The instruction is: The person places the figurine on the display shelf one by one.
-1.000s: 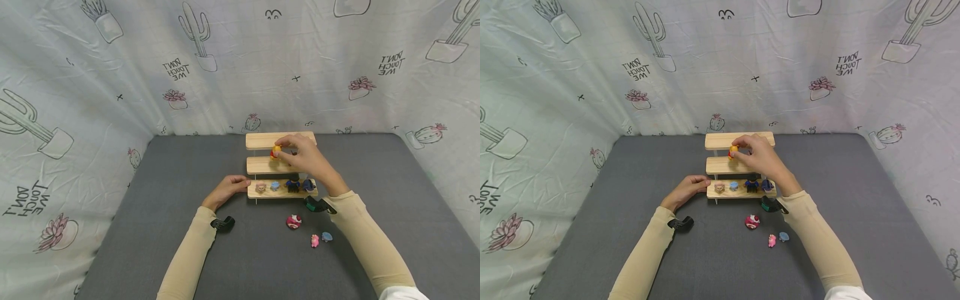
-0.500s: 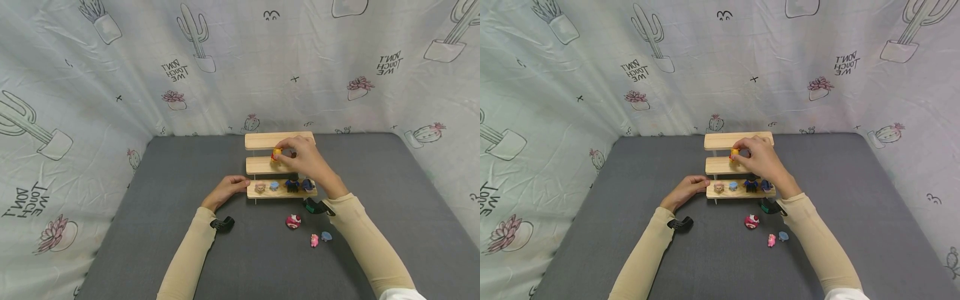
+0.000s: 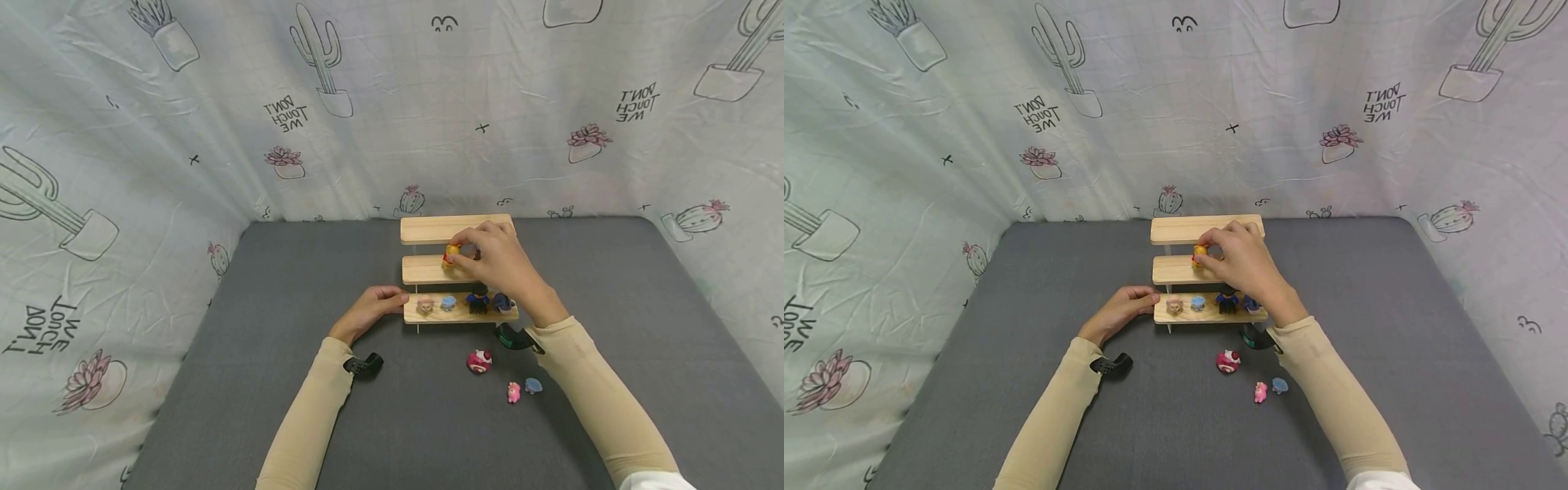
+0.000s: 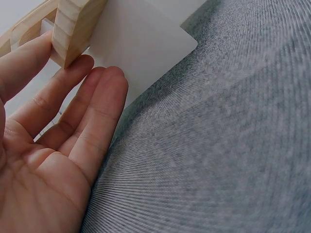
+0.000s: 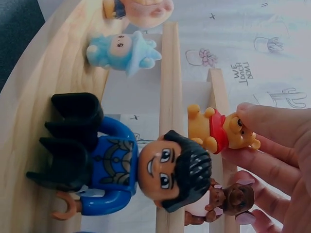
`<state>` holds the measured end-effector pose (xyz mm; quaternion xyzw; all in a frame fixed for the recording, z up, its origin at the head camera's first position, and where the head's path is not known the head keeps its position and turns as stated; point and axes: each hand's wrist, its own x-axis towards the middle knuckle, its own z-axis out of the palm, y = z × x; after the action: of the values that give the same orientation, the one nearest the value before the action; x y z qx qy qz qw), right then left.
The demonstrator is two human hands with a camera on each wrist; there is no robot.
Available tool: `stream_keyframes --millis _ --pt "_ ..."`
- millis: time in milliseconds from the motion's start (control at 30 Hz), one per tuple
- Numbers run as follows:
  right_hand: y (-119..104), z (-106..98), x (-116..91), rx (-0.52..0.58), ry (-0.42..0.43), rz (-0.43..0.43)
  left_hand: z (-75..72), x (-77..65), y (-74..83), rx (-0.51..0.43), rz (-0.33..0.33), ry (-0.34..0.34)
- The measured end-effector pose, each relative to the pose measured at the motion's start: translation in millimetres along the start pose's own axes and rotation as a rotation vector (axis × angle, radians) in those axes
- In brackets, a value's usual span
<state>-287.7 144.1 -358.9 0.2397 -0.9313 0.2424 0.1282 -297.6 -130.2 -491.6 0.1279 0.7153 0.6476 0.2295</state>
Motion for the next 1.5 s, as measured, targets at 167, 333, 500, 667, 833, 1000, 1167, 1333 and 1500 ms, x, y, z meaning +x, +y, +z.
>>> stream_keyframes --millis 167,333,500,667,833,1000,1167,1333,1500 --pt "1.3 1.5 -0.5 -0.032 0.019 -0.025 -0.2 0.3 -0.5 -0.004 0.006 -0.002" --pt "2.2 2.0 -1.2 -0.034 0.018 -0.029 -0.6 1.4 -1.9 -0.006 0.005 0.001" --pt "1.6 1.8 -1.8 -0.048 0.015 -0.020 0.1 1.8 -1.2 -0.013 0.003 0.002" --pt "0.8 1.3 -2.4 -0.062 0.015 -0.009 0.4 1.0 0.3 -0.012 0.006 0.000" --pt "0.0 0.9 -2.7 -0.077 0.012 -0.012 -0.2 0.4 0.0 -0.004 0.007 0.001" --pt "0.5 1.1 -3.0 -0.091 0.014 -0.018 -0.4 0.7 -0.4 -0.010 0.007 -0.004" --pt "0.6 0.1 -4.3 -0.096 0.016 -0.018 -0.1 1.1 -0.3 -0.013 0.012 -0.009" --pt "-1.0 -3.3 -5.8 -0.105 0.020 -0.019 0.5 1.0 0.1 -0.015 0.016 -0.007" --pt "-4.5 -10.9 -10.4 -0.115 0.073 -0.047 0.5 0.8 -0.1 -0.022 0.008 -0.002"
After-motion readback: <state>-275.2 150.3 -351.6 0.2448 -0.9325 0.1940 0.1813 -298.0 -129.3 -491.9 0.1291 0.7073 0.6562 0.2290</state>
